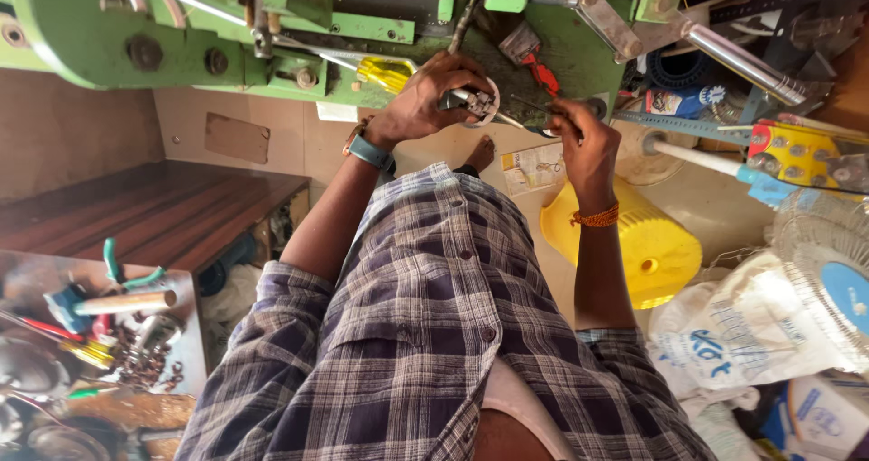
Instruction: The person works on a green industrial machine, using a wrench to tighten bolts and adjusting internal components by hand. The person repeatedly checks the machine's operation by turning a lever and observing the moving parts.
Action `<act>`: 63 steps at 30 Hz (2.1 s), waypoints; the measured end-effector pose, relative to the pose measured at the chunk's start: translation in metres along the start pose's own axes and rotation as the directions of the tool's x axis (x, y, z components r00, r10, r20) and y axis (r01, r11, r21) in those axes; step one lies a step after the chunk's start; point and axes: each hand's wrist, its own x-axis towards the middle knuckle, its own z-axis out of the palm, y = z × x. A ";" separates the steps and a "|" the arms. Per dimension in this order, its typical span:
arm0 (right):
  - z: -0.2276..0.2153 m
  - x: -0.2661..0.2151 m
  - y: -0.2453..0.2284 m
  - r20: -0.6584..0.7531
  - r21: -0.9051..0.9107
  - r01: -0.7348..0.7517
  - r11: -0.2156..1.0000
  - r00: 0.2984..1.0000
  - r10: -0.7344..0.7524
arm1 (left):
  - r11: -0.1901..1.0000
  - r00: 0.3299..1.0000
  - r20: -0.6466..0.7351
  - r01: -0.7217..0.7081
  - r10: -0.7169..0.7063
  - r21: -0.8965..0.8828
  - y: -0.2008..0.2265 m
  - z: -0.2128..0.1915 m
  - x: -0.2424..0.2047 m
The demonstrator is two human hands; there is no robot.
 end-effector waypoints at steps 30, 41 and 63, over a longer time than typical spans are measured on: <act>0.026 -0.019 -0.012 -0.073 -0.197 0.187 0.962 0.976 -0.205 | 0.999 0.995 0.084 0.048 -0.049 0.007 -0.003 -0.005 0.006; 0.021 -0.002 0.024 0.117 0.247 -0.089 0.965 0.991 0.062 | 0.998 0.994 0.090 0.058 -0.057 -0.017 -0.004 -0.006 0.005; 0.050 -0.015 0.046 0.374 0.657 -0.641 0.397 0.734 0.567 | 0.998 0.998 0.031 -0.062 0.061 0.026 -0.005 -0.003 0.002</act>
